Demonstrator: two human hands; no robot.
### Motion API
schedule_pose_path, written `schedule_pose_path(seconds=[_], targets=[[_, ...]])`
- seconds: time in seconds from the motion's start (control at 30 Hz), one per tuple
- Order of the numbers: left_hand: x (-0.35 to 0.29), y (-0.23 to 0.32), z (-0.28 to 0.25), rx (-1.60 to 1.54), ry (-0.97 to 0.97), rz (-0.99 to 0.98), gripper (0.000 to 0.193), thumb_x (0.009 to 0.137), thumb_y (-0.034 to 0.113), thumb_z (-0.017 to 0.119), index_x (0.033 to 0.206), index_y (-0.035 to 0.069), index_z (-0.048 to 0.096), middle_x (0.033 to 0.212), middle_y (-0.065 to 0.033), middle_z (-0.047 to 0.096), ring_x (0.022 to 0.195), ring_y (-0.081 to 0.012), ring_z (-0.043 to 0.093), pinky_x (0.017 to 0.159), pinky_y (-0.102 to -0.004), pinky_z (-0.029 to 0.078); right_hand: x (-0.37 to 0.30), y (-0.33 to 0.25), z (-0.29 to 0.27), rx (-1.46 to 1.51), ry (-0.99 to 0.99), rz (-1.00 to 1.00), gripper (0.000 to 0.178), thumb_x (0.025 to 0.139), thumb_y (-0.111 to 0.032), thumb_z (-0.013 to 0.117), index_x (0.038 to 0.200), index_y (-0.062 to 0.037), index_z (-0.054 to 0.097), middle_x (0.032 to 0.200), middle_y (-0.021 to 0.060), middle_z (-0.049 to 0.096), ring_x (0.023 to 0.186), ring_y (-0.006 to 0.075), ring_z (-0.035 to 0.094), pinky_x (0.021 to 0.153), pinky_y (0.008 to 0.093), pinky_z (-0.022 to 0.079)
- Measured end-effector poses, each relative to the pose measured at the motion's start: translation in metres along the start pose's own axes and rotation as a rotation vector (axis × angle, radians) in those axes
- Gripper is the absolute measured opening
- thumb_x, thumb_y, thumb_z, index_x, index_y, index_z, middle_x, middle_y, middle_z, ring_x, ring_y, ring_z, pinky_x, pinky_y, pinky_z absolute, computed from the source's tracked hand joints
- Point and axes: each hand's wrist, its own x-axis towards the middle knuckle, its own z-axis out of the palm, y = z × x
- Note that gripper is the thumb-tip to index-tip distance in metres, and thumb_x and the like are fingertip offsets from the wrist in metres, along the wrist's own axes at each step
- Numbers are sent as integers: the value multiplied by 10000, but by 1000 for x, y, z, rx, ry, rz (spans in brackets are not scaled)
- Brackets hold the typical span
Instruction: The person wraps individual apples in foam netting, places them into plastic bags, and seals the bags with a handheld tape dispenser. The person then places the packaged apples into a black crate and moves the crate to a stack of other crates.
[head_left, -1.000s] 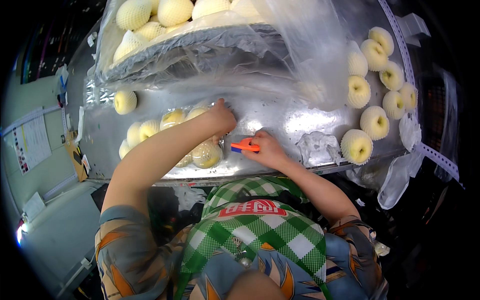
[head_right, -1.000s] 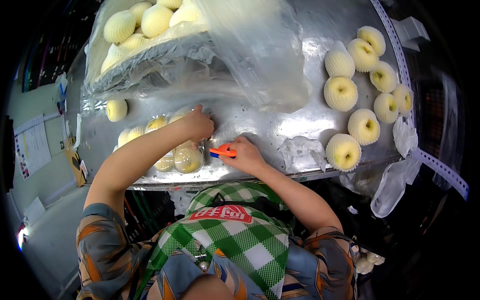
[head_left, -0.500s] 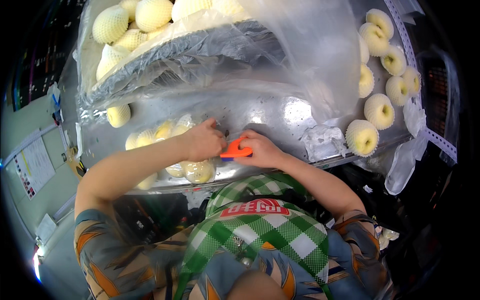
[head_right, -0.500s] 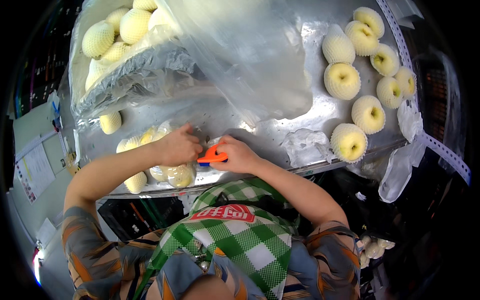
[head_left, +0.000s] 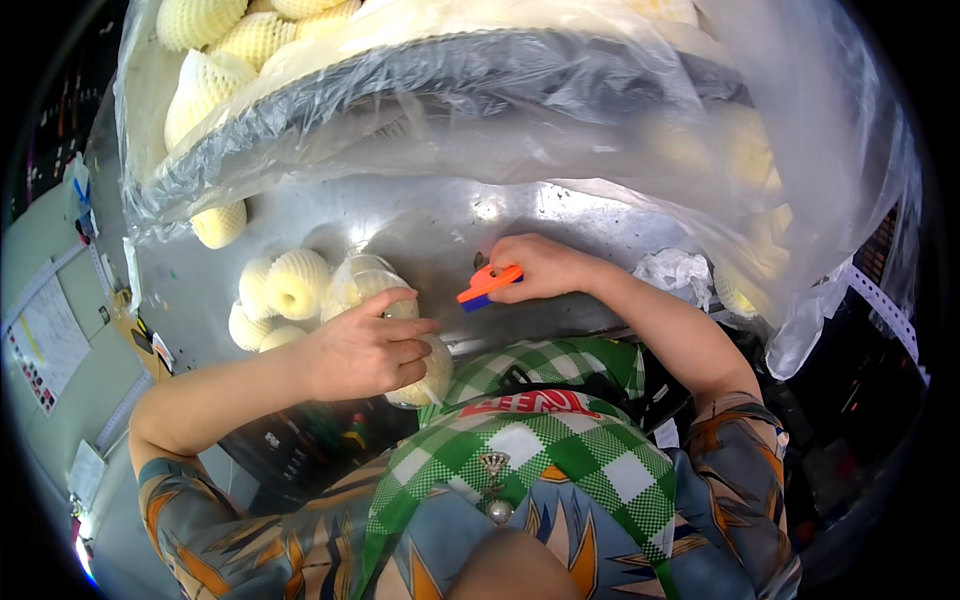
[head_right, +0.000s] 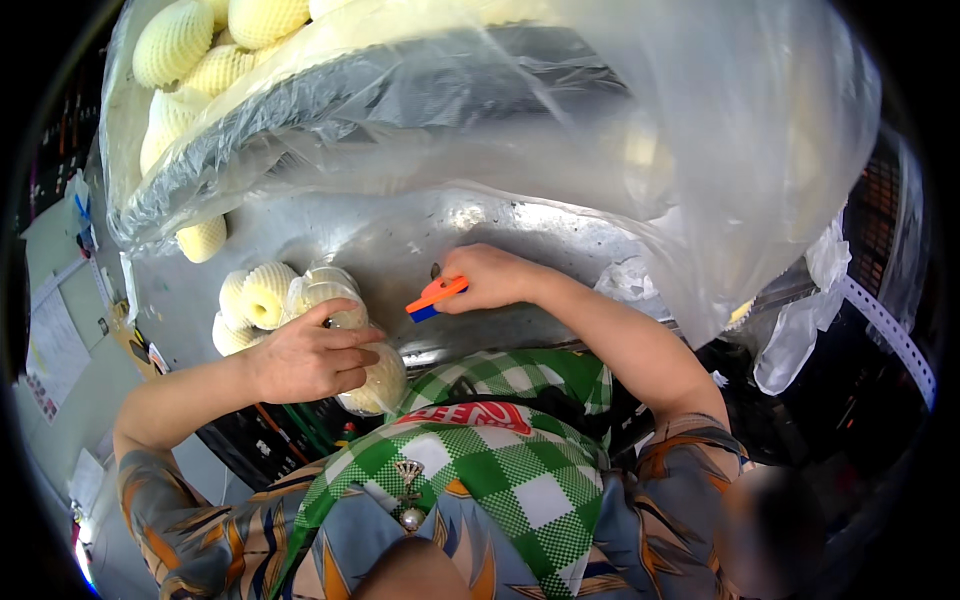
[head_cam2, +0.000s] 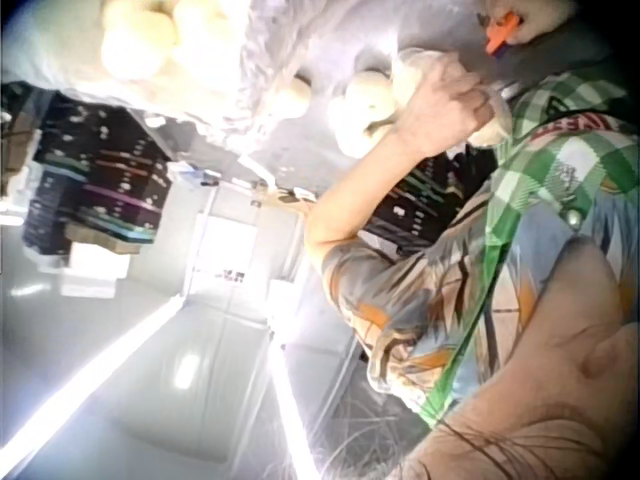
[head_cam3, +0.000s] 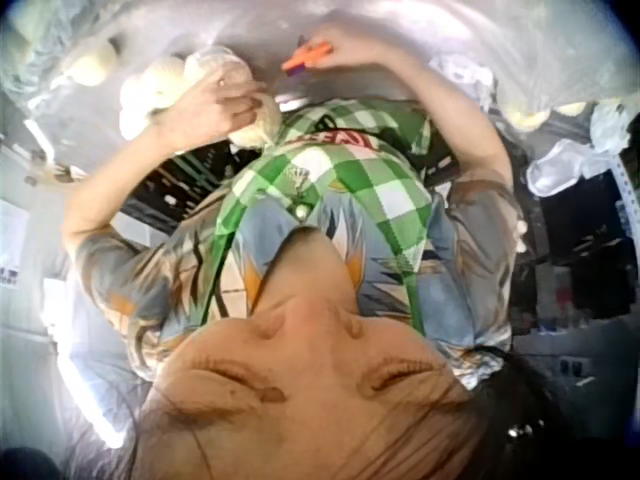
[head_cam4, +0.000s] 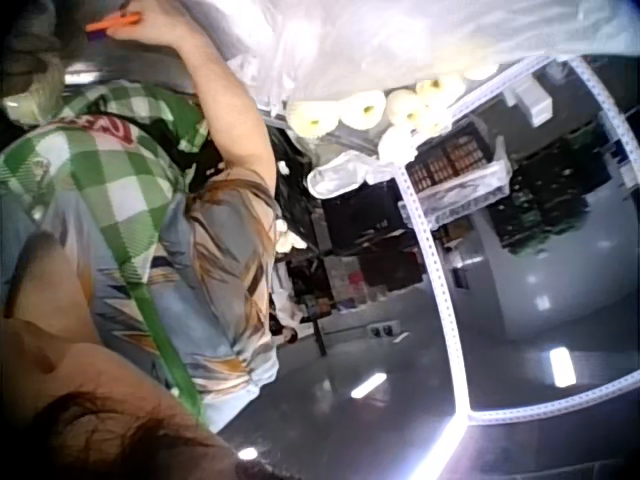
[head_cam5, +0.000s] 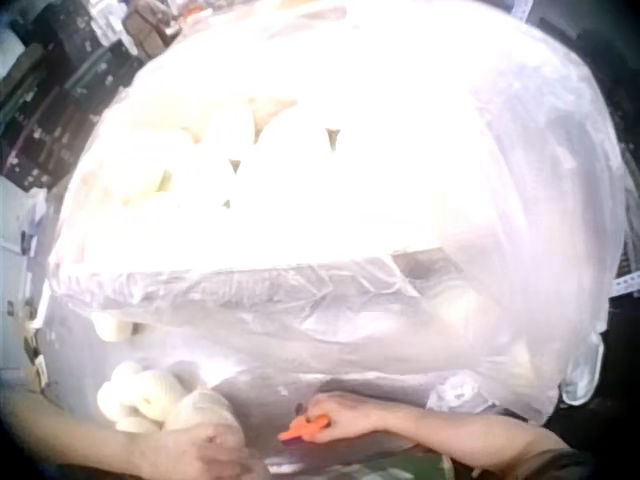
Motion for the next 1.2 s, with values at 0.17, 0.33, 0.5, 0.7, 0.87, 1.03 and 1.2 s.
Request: schedule_pose_path(seconds=[0.17, 0.33, 0.5, 0.7, 0.87, 1.03, 1.2], targets=[[-1, 0, 0, 16, -79, 22, 42, 679, 147, 600, 684, 105, 604, 812, 2, 655, 996, -144, 615, 1108, -527, 259, 39, -27, 26, -128, -78, 62, 430, 680, -438, 676, 777, -19, 684, 833, 171, 609, 847, 315, 599, 757, 397, 492], [1, 2, 6, 30, -114, 46, 34, 677, 138, 593, 676, 106, 582, 773, 4, 635, 924, -137, 629, 1120, -543, 234, 54, -71, 53, -517, -55, 136, 468, 657, -491, 696, 786, -41, 710, 936, 155, 628, 943, 309, 602, 817, 378, 501], [8, 7, 12, 34, -195, 10, 26, 687, 134, 587, 684, 110, 577, 705, -3, 594, 841, -128, 627, 1124, -544, 218, 42, -73, 63, -369, -75, 368, 441, 682, -482, 693, 817, -62, 719, 940, 153, 629, 956, 306, 603, 823, 362, 502], [21, 18, 9, 62, -154, 26, 44, 710, 137, 584, 682, 103, 580, 711, -12, 600, 871, -153, 633, 1120, -551, 219, 25, -64, 89, -629, 269, 129, 364, 670, -370, 712, 832, -45, 697, 1032, 158, 561, 977, 297, 563, 815, 388, 488], [58, 2, 17, 70, -286, -15, 62, 715, 174, 606, 699, 117, 623, 740, -20, 633, 890, -178, 636, 1114, -592, 181, -38, -29, 13, -712, 888, 59, 382, 674, -275, 748, 921, -27, 594, 1064, 166, 548, 924, 333, 544, 804, 418, 447], [119, -3, 46, 302, -466, -86, 64, 705, 193, 622, 702, 157, 675, 751, -15, 656, 918, -170, 631, 1106, -611, 166, -90, 5, -19, -849, 972, 167, 548, 651, -171, 781, 1075, -11, 474, 1219, 227, 498, 1088, 384, 500, 910, 443, 412], [124, 13, 67, 459, -345, -228, 119, 705, 164, 634, 805, 149, 698, 871, -40, 669, 1064, -207, 588, 1100, -609, 178, -98, -29, -1, -745, 874, 102, 545, 673, -148, 763, 1115, -11, 475, 1209, 225, 499, 1144, 403, 466, 964, 449, 389]])
